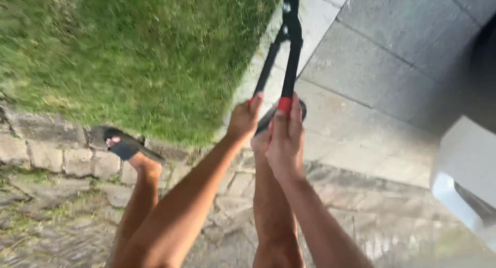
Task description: Trimming grass and small plants using garden shears near a driveway
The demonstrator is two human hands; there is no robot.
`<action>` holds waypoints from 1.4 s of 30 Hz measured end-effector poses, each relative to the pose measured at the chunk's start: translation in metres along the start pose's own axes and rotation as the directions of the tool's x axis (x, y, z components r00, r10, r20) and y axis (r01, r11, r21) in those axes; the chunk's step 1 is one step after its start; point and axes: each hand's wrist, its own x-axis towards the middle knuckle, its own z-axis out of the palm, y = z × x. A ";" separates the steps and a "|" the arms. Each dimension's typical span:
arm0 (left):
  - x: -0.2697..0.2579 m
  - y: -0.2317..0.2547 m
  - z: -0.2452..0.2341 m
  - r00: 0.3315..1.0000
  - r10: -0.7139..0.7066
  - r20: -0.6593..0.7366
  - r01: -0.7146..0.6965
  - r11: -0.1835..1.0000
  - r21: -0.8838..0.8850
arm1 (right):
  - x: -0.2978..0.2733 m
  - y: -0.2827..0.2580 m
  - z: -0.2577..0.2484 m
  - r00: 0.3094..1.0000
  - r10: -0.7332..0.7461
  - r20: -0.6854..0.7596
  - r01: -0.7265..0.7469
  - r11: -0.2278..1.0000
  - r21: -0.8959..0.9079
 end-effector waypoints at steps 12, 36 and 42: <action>-0.034 -0.035 -0.100 0.982 0.056 0.183 -0.125 0.911 0.393 | -0.059 0.002 -0.050 0.989 0.091 0.116 -0.097 0.994 0.047; 0.084 -0.004 -0.078 0.972 0.156 0.174 -0.206 0.924 0.322 | 0.029 -0.016 -0.009 0.999 0.038 0.000 -0.036 0.972 -0.233; 0.088 -0.017 -0.064 0.973 0.157 0.171 -0.190 0.962 0.198 | 0.024 -0.022 0.002 0.994 0.106 0.016 -0.090 0.909 -0.407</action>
